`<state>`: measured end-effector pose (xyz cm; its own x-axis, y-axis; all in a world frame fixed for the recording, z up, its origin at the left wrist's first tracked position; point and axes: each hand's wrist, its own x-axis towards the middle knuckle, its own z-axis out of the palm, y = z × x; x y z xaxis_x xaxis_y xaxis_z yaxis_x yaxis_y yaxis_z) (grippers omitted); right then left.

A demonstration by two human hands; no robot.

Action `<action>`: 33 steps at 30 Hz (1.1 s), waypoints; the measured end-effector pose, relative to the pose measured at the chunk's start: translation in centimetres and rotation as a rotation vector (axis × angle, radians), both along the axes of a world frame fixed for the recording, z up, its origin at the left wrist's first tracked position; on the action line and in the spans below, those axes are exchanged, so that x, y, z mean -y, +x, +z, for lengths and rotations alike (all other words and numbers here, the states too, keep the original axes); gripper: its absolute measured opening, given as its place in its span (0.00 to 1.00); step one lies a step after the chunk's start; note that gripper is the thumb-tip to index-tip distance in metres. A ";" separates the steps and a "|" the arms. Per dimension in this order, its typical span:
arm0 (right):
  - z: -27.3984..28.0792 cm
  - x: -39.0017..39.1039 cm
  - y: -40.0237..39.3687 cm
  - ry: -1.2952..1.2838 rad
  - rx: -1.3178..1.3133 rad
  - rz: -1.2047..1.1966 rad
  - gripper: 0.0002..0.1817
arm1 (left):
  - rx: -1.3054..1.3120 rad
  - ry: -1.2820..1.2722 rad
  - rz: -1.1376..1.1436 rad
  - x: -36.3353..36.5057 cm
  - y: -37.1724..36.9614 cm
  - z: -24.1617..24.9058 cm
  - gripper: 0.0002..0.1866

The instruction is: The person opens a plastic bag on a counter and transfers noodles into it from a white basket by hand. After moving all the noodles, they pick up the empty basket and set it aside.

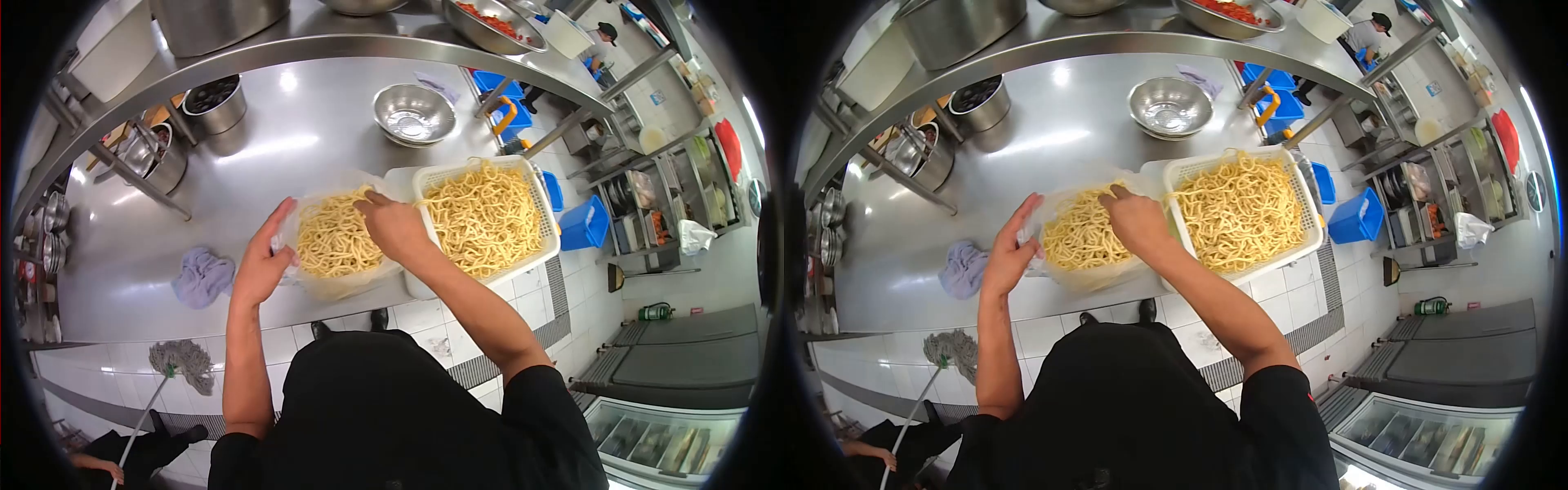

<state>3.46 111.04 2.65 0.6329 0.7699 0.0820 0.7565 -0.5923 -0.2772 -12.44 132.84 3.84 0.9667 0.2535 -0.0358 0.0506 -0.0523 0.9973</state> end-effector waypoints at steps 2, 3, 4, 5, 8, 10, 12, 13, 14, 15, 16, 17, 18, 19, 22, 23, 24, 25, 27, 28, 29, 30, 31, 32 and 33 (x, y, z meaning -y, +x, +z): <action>1.6 1.3 1.2 0.143 0.022 -0.062 0.19 | 0.014 0.012 0.000 -0.1 0.0 -0.4 0.43; 2.2 2.7 2.9 0.098 -0.017 -0.178 0.21 | 0.025 0.030 0.012 -0.2 -0.1 -0.6 0.43; 3.0 4.5 5.2 0.053 -0.057 -0.290 0.24 | 0.026 0.027 0.010 -0.2 -0.2 -0.6 0.43; 3.5 6.9 8.2 0.000 -0.114 -0.440 0.29 | -0.003 -0.009 0.033 -0.3 -0.4 -0.4 0.43; -0.5 17.7 17.3 -0.104 0.045 -0.722 0.51 | -0.049 -0.026 0.086 -0.2 -1.0 -0.1 0.43; -5.3 20.6 19.6 -0.258 -0.152 -0.765 0.60 | -0.075 -0.004 0.102 0.1 -1.4 -0.1 0.43; -5.5 18.1 16.0 -0.394 -0.088 -0.722 0.61 | -0.085 0.056 0.114 0.1 -1.1 -0.6 0.43; -4.9 17.3 13.2 -0.400 -0.164 -0.570 0.61 | -0.098 0.055 0.107 0.2 -1.0 -1.0 0.43; -4.3 17.1 11.8 -0.397 -0.232 -0.419 0.61 | -0.070 0.055 0.108 0.2 -0.7 -1.3 0.43; -4.0 17.9 11.5 -0.395 -0.238 -0.424 0.61 | -0.042 0.056 0.108 0.2 -0.4 -1.3 0.43; -3.7 18.8 11.5 -0.491 -0.240 -0.476 0.61 | -0.044 0.060 0.104 0.2 -0.2 -1.1 0.43; -3.4 19.1 12.2 -0.588 -0.230 -0.518 0.62 | -0.040 0.046 0.110 0.2 0.0 -0.9 0.43; -4.4 19.4 12.5 -0.542 -0.062 -0.608 0.54 | -0.049 0.027 0.113 0.6 -0.2 -0.8 0.43; -5.5 19.4 12.9 -0.547 -0.072 -0.602 0.54 | -0.062 0.026 0.115 0.8 -0.4 -0.8 0.43; -8.2 17.1 14.5 -0.243 0.087 -0.741 0.34 | -0.073 0.000 0.108 1.0 0.0 -0.1 0.44; -8.4 17.5 14.3 -0.240 0.078 -0.744 0.34 | -0.073 0.004 0.107 1.2 -0.1 0.0 0.44; -8.1 18.1 14.5 -0.246 0.017 -0.678 0.31 | -0.070 0.007 0.112 1.2 -0.2 0.0 0.43; -7.0 18.2 14.3 -0.254 -0.042 -0.607 0.28 | -0.074 0.010 0.120 1.1 -0.4 0.0 0.43; -4.1 19.1 13.7 -0.270 -0.099 -0.524 0.25 | -0.075 0.049 0.105 1.1 -0.5 -0.2 0.43; -2.6 19.8 13.4 -0.277 -0.146 -0.450 0.27 | -0.071 0.045 0.098 0.9 -0.4 -0.3 0.43; -0.9 20.6 13.3 -0.285 -0.190 -0.380 0.29 | -0.062 0.052 0.100 0.7 -0.4 -0.6 0.43; 1.2 21.0 13.3 -0.314 -0.227 -0.357 0.33 | -0.055 0.059 0.104 0.6 -0.3 -0.8 0.43; 2.6 21.5 13.7 -0.316 -0.224 -0.366 0.33 | -0.051 0.055 0.096 0.7 -0.2 -0.8 0.43; 3.8 22.3 14.4 -0.235 -0.372 -0.355 0.34 | -0.059 0.042 0.105 0.7 -0.1 -0.6 0.43; 4.7 23.2 14.9 -0.150 -0.520 -0.340 0.35 | -0.068 0.031 0.117 0.7 0.0 -0.5 0.43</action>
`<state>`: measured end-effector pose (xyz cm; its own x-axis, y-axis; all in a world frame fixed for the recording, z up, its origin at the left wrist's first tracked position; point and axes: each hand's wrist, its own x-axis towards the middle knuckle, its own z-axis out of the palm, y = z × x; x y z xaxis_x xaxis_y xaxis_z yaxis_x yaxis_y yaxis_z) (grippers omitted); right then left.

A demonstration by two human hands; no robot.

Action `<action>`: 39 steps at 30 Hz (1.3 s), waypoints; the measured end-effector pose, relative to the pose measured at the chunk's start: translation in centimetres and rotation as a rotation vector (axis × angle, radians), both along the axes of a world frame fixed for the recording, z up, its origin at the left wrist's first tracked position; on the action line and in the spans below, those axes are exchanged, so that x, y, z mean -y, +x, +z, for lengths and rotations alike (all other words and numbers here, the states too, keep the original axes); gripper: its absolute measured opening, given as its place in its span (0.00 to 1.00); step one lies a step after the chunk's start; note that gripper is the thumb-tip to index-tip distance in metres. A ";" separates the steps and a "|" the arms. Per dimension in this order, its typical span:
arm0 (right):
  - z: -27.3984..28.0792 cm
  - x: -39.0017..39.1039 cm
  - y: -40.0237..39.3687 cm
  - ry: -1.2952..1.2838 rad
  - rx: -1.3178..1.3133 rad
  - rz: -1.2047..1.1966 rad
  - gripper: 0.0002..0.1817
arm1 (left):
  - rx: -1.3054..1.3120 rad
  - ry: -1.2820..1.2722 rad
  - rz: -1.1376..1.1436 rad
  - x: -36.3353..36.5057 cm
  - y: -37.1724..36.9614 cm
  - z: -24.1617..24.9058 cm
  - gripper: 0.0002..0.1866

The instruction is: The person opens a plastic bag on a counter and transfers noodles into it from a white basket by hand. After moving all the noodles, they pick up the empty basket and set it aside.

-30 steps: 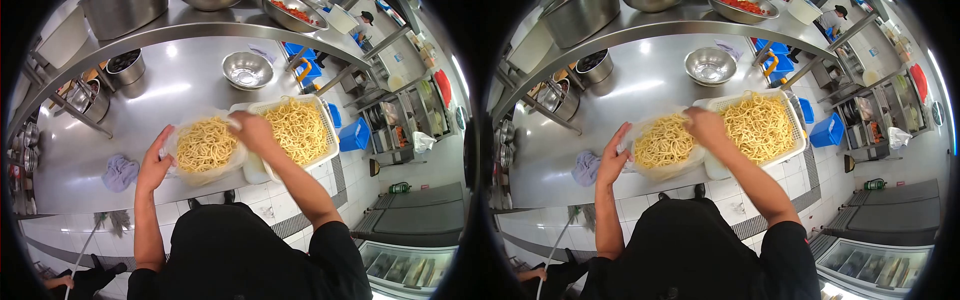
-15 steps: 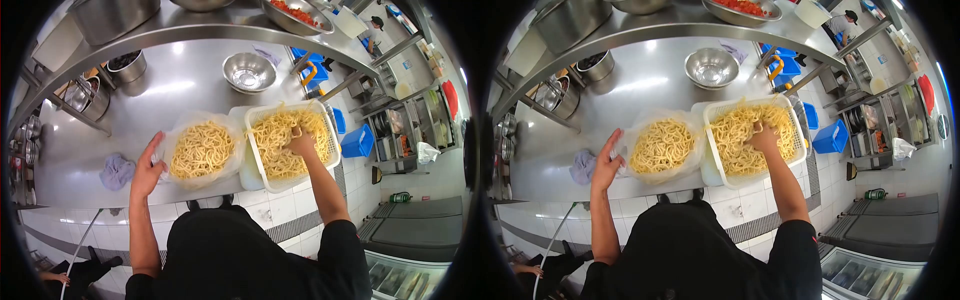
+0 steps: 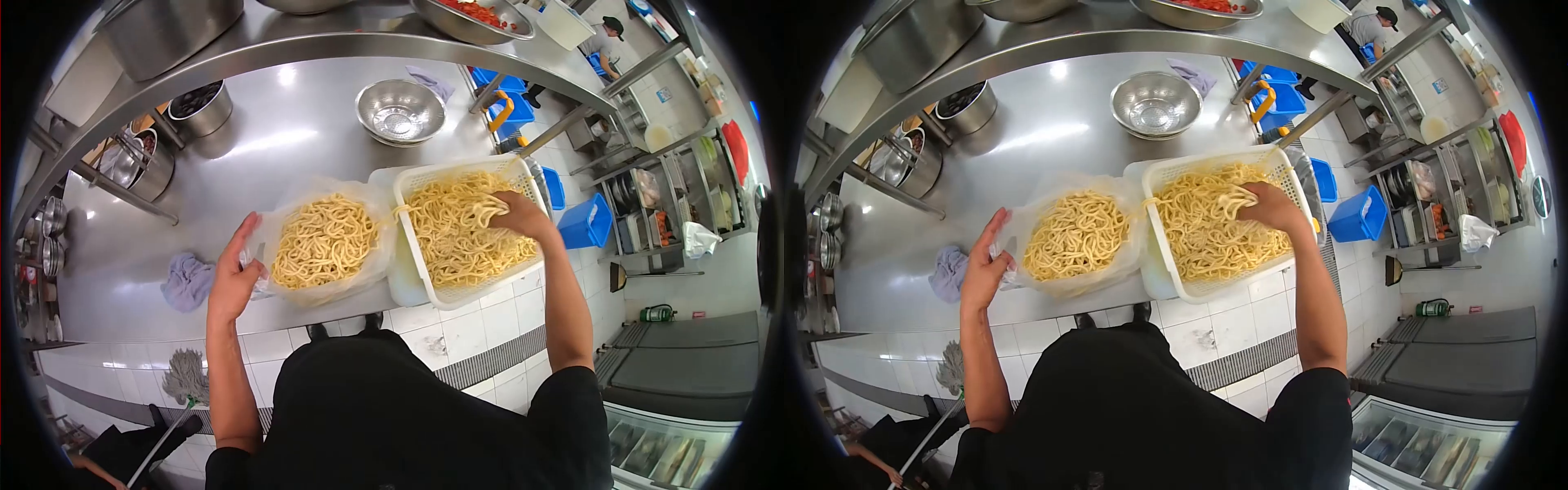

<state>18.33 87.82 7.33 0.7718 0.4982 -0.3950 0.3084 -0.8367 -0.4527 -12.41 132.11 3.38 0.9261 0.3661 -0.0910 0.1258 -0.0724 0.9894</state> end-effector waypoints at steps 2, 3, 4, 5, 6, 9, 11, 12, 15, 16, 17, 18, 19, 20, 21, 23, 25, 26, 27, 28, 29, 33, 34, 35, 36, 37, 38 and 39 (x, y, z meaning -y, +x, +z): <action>1.2 1.6 0.8 0.162 -0.062 0.040 0.40 | -0.005 -0.001 -0.001 -0.1 0.1 0.3 0.43; 2.0 1.8 1.0 0.169 -0.106 -0.176 0.43 | -0.013 -0.002 0.000 0.0 0.2 0.4 0.43; 2.4 1.8 1.4 0.174 -0.149 -0.390 0.46 | -0.013 -0.002 0.000 0.1 0.2 0.3 0.43; 2.0 1.7 1.9 0.089 -0.120 -0.429 0.48 | -0.009 -0.016 0.005 0.1 0.2 0.3 0.42; -0.3 2.0 2.7 0.044 -0.092 -0.407 0.50 | -0.006 -0.029 0.008 0.2 0.1 0.3 0.42; -11.1 3.9 5.5 0.159 -0.048 -0.287 0.55 | -0.010 -0.001 0.018 0.3 0.3 0.3 0.42; -10.6 1.8 3.1 0.011 0.100 -0.193 0.60 | -0.012 -0.003 0.026 0.4 0.4 0.0 0.42; -9.6 1.1 1.1 0.011 0.098 -0.192 0.60 | -0.013 -0.005 0.031 0.4 0.4 0.0 0.43; -6.6 -0.4 -4.4 -0.401 0.367 0.160 0.61 | -0.021 0.009 0.035 0.6 0.7 0.5 0.42; -8.5 0.7 -3.7 -0.398 0.363 0.157 0.61 | -0.025 0.013 0.032 0.8 0.8 0.8 0.42; -11.4 2.0 -1.8 -0.275 0.435 -0.049 0.57 | -0.031 -0.007 0.034 1.0 0.9 1.1 0.42; -13.1 2.5 -0.3 -0.148 0.499 -0.252 0.53 | -0.039 -0.028 0.040 1.2 0.9 1.4 0.42; -12.8 1.6 0.4 -0.216 0.463 -0.379 0.45 | -0.044 -0.024 0.048 1.2 0.7 1.2 0.42; -12.9 0.8 1.4 -0.205 0.461 -0.372 0.45 | -0.018 0.031 0.023 1.0 0.8 0.7 0.42; -13.0 0.7 2.4 -0.162 0.406 -0.382 0.42 | 0.007 0.086 -0.003 0.8 0.8 0.5 0.42; -16.0 3.7 5.3 -0.100 0.435 -0.227 0.32 | 0.000 0.073 -0.009 0.8 0.8 0.4 0.42; -14.1 4.1 4.1 0.220 0.184 -0.293 0.31 | 0.004 0.057 -0.016 0.7 0.5 0.6 0.43; -12.1 4.5 3.0 0.532 -0.075 -0.359 0.29 | 0.007 0.070 -0.021 0.7 0.5 0.6 0.43; -8.3 2.9 0.6 0.622 -0.217 -0.500 0.23 | 0.012 0.080 -0.033 0.8 0.5 0.6 0.43; -6.8 3.1 0.3 0.620 -0.206 -0.510 0.23 | 0.018 0.074 -0.044 0.9 0.6 0.7 0.43; -5.5 3.7 0.4 0.672 -0.232 -0.536 0.21 | 0.019 0.054 -0.043 0.8 0.7 0.8 0.43; 0.9 6.6 1.0 0.801 -0.206 -0.596 0.13 | 0.042 0.027 -0.064 0.5 1.2 0.2 0.44; 2.4 7.2 1.3 0.855 -0.217 -0.569 0.13 | 0.048 0.023 -0.076 0.6 1.3 0.2 0.44; 3.8 7.7 1.5 0.856 -0.207 -0.576 0.13 | 0.047 0.030 -0.080 0.6 1.4 0.4 0.44; 6.0 7.7 1.2 0.897 -0.165 -0.594 0.13 | 0.045 0.037 -0.082 0.7 1.4 0.5 0.44; 8.4 7.6 0.9 0.938 -0.124 -0.610 0.13 | 0.050 0.034 -0.089 0.8 1.5 0.8 0.44; 10.8 7.6 0.6 0.945 -0.064 -0.568 0.13 | 0.033 0.002 -0.092 0.9 1.5 1.1 0.45; 12.9 7.7 0.6 0.965 -0.015 -0.546 0.12 | 0.016 -0.029 -0.095 1.0 1.5 1.2 0.45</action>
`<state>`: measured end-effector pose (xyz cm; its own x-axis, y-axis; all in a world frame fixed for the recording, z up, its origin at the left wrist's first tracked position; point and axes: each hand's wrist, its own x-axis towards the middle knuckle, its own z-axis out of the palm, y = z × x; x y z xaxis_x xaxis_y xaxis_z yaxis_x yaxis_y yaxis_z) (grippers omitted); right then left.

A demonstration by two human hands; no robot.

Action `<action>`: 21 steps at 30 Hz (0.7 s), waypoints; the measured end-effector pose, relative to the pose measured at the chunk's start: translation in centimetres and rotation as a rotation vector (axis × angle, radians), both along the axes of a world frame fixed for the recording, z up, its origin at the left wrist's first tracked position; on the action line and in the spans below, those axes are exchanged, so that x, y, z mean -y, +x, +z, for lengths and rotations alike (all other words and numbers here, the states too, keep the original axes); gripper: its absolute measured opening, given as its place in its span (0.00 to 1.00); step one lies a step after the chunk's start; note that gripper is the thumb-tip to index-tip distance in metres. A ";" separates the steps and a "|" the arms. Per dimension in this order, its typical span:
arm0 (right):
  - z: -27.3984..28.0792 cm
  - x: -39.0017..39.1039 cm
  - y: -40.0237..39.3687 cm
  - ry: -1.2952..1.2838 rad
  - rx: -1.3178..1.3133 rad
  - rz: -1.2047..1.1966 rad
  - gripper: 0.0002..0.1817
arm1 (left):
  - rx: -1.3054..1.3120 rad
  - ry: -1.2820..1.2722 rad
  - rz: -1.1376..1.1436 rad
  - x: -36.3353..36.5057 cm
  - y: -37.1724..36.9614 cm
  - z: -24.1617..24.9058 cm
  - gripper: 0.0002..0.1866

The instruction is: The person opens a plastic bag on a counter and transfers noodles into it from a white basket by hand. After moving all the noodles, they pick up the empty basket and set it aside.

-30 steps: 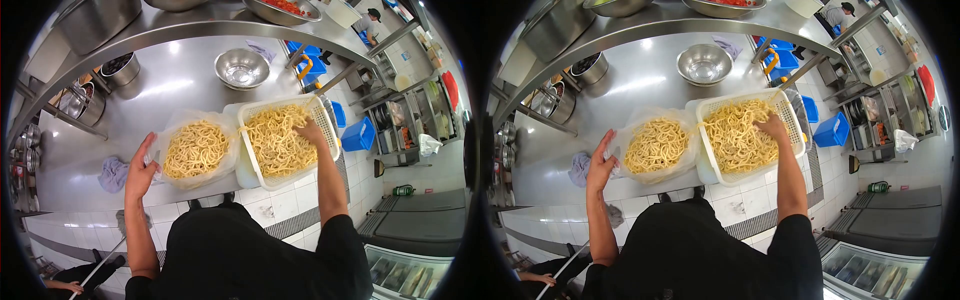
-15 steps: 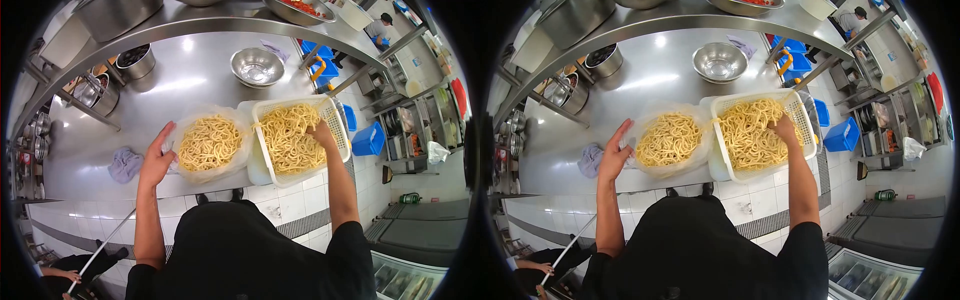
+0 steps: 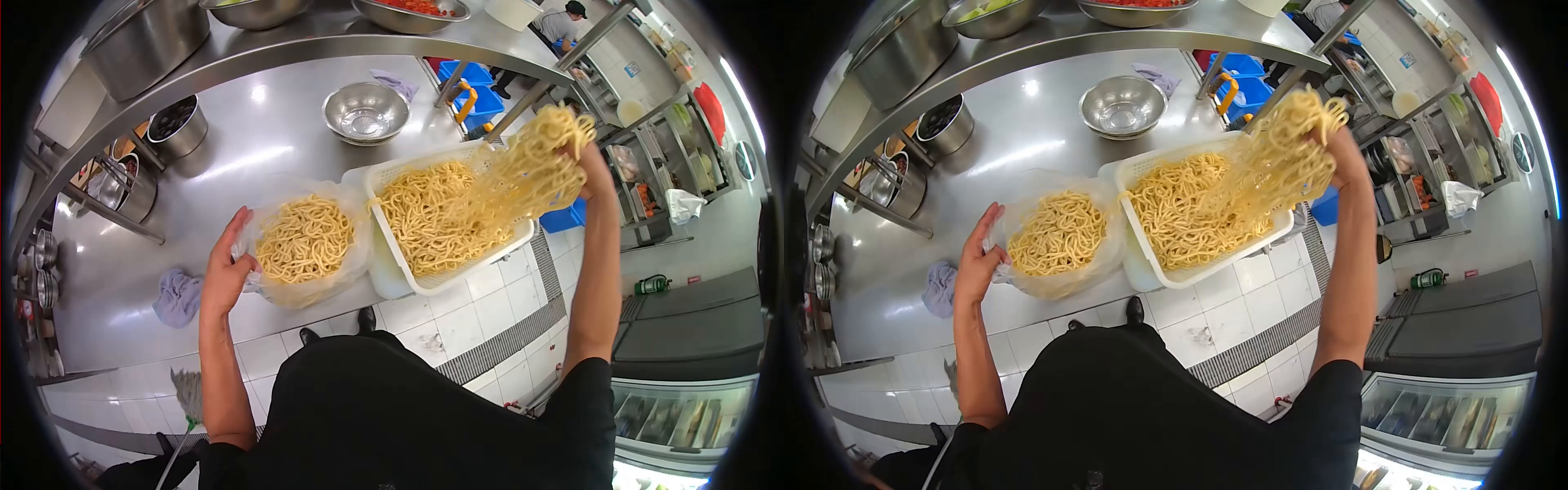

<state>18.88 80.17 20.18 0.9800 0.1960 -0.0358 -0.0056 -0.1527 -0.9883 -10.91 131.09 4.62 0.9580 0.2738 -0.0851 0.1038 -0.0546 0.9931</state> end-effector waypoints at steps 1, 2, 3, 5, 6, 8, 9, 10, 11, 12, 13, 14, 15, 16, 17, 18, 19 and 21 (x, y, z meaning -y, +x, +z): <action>2.3 -0.1 -0.1 -0.009 0.025 0.002 0.12 | 0.004 0.000 -0.006 0.1 0.0 0.0 0.45; 4.1 1.0 0.7 -0.012 0.047 0.028 0.11 | 0.016 0.014 -0.005 0.1 0.1 -0.1 0.45; 6.2 0.6 0.5 0.030 0.089 0.009 0.12 | 0.029 0.028 -0.001 0.1 0.1 -0.2 0.45; 9.8 2.4 2.0 0.026 0.157 0.113 0.14 | 0.034 0.017 -0.003 0.1 0.1 -0.3 0.45; 11.5 2.2 1.9 0.026 0.209 0.135 0.16 | 0.036 0.006 -0.001 0.1 0.1 -0.4 0.45; 15.2 2.4 2.6 -0.001 0.297 0.174 0.18 | 0.049 0.052 -0.009 0.0 0.2 -0.5 0.45; 16.9 2.2 2.6 -0.006 0.321 0.178 0.20 | 0.058 0.100 -0.016 0.0 0.2 -0.6 0.45; 18.6 1.9 2.5 -0.011 0.344 0.181 0.21 | 0.057 0.099 -0.014 0.0 0.2 -0.7 0.45; 19.9 1.6 2.4 0.000 0.347 0.181 0.22 | 0.055 0.085 -0.019 0.0 0.3 -0.8 0.45; 21.3 1.3 2.2 0.010 0.351 0.181 0.23 | 0.051 0.073 -0.022 0.0 0.3 -0.8 0.46; 22.5 1.8 3.1 0.028 0.340 0.240 0.23 | 0.043 0.079 -0.008 0.1 0.3 -0.7 0.46; 23.5 2.6 4.4 0.051 0.326 0.301 0.24 | 0.037 0.077 -0.017 0.4 0.4 -0.4 0.46; 24.3 3.3 5.8 0.075 0.313 0.364 0.25 | 0.032 0.076 -0.025 0.4 0.4 -0.3 0.46; 24.6 3.0 6.5 0.100 0.301 0.425 0.26 | 0.076 0.220 -0.031 0.1 0.6 -1.0 0.46; 24.8 2.8 7.1 0.106 0.309 0.450 0.26 | 0.066 0.231 -0.016 -0.1 0.7 -1.3 0.46; 23.6 0.8 6.4 0.109 0.328 0.460 0.25 | 0.058 0.204 -0.018 0.0 0.9 -1.3 0.46; 22.3 -1.6 5.4 0.110 0.349 0.465 0.25 | 0.050 0.177 -0.020 0.2 1.1 -1.1 0.46; 18.9 -7.5 2.5 0.099 0.396 0.463 0.24 | 0.023 0.168 -0.003 0.2 1.2 -0.7 0.46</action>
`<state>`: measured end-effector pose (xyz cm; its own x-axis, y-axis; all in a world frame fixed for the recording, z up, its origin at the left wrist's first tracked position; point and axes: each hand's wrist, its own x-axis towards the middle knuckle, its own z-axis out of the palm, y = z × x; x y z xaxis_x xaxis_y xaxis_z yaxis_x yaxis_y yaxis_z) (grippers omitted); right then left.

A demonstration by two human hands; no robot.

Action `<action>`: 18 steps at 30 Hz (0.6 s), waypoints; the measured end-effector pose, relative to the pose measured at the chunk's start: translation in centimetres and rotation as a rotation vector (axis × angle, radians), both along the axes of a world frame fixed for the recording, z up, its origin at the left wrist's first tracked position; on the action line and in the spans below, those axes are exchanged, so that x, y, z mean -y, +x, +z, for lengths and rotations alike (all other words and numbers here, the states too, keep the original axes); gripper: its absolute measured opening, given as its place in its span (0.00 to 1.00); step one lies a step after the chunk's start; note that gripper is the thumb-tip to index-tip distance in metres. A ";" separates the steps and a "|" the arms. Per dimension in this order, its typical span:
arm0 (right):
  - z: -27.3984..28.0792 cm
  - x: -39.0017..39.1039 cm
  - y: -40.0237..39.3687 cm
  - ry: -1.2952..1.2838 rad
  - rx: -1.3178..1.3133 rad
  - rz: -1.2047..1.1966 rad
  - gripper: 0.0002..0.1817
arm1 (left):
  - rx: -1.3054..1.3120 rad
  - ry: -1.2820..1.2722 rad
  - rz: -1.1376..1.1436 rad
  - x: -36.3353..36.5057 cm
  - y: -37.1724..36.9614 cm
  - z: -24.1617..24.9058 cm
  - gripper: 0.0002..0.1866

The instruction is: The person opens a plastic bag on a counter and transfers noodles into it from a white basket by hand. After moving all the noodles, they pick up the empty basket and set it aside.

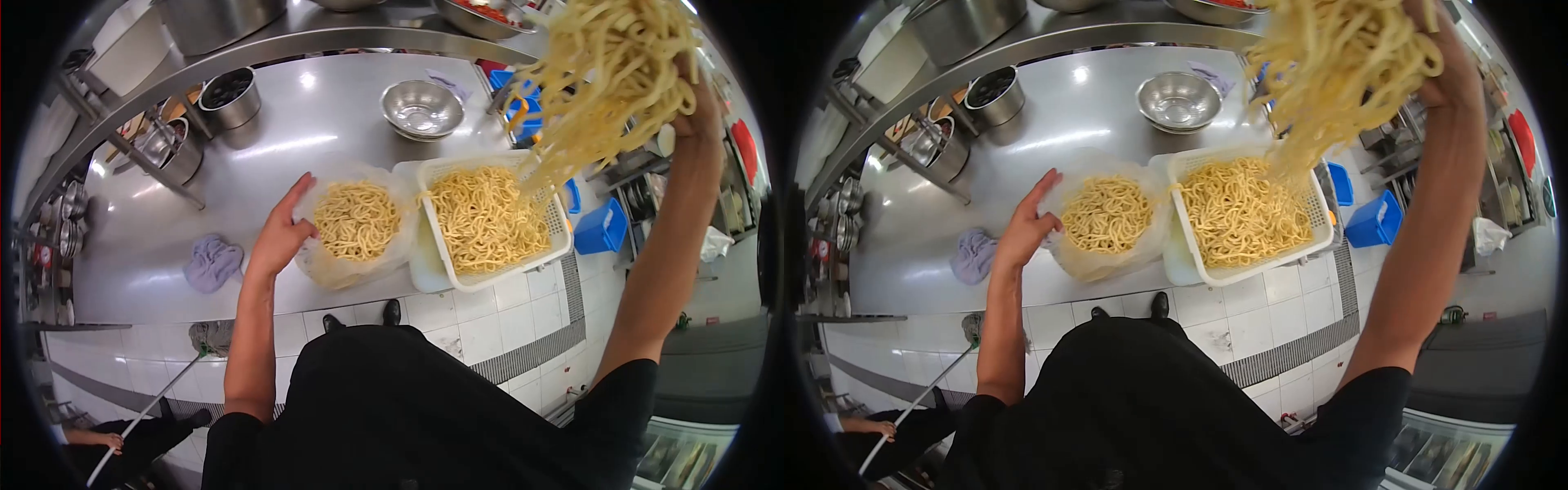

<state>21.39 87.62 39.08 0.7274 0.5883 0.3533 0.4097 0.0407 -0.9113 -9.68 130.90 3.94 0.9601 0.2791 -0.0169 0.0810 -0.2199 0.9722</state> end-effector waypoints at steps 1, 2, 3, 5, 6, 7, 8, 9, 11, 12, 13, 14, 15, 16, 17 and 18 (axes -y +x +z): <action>-1.8 -3.2 -1.9 -0.008 0.031 -0.006 0.23 | 0.037 0.016 -0.002 -0.2 0.1 -0.4 0.46; -3.9 -6.5 -4.1 -0.027 0.069 -0.021 0.23 | 0.072 0.032 -0.005 -0.3 0.1 -0.5 0.46; -5.8 -9.5 -6.1 -0.049 0.106 -0.035 0.22 | 0.067 0.036 0.008 -0.3 0.0 0.0 0.46; -9.8 -14.7 -9.4 -0.105 0.154 -0.046 0.22 | -0.015 0.005 0.019 -0.5 -0.3 1.2 0.46; -12.2 -17.0 -10.8 -0.139 0.155 -0.041 0.21 | -0.017 0.008 0.030 -0.7 -0.5 1.2 0.46; -14.9 -19.1 -11.9 -0.168 0.140 -0.028 0.21 | -0.008 -0.017 0.031 -1.0 -0.7 1.1 0.46; -17.5 -20.9 -13.0 -0.191 0.104 -0.002 0.20 | 0.002 -0.041 0.036 -1.2 -0.8 1.0 0.46; -20.8 -22.8 -13.4 -0.187 0.025 0.035 0.22 | 0.003 -0.038 0.053 -1.5 -1.1 1.1 0.46; -27.7 -25.5 -14.5 -0.174 -0.077 0.115 0.27 | 0.036 -0.096 0.056 -2.0 -1.6 1.3 0.46; -30.5 -26.6 -15.3 -0.164 -0.097 0.159 0.29 | 0.038 -0.092 0.070 -2.1 -1.8 1.5 0.46; -35.0 -27.9 -15.3 -0.241 -0.093 0.201 0.32 | 0.056 -0.122 0.070 -2.1 -1.9 1.7 0.46; -38.5 -29.0 -15.3 -0.320 -0.089 0.240 0.34 | 0.076 -0.154 0.067 -2.1 -2.0 1.9 0.45; -39.8 -30.2 -16.0 -0.550 -0.016 0.350 0.34 | 0.076 -0.155 0.072 -2.1 -2.0 2.1 0.45; -40.3 -30.7 -16.8 -0.780 0.053 0.455 0.33 | 0.068 -0.144 0.064 -2.0 -2.1 2.3 0.45; -40.6 -30.6 -17.1 -0.782 0.049 0.454 0.33 | 0.061 -0.133 0.054 -1.9 -2.0 2.4 0.45; -40.3 -30.6 -17.3 -0.700 0.186 0.463 0.31 | 0.059 -0.135 0.051 -2.2 -2.1 2.0 0.45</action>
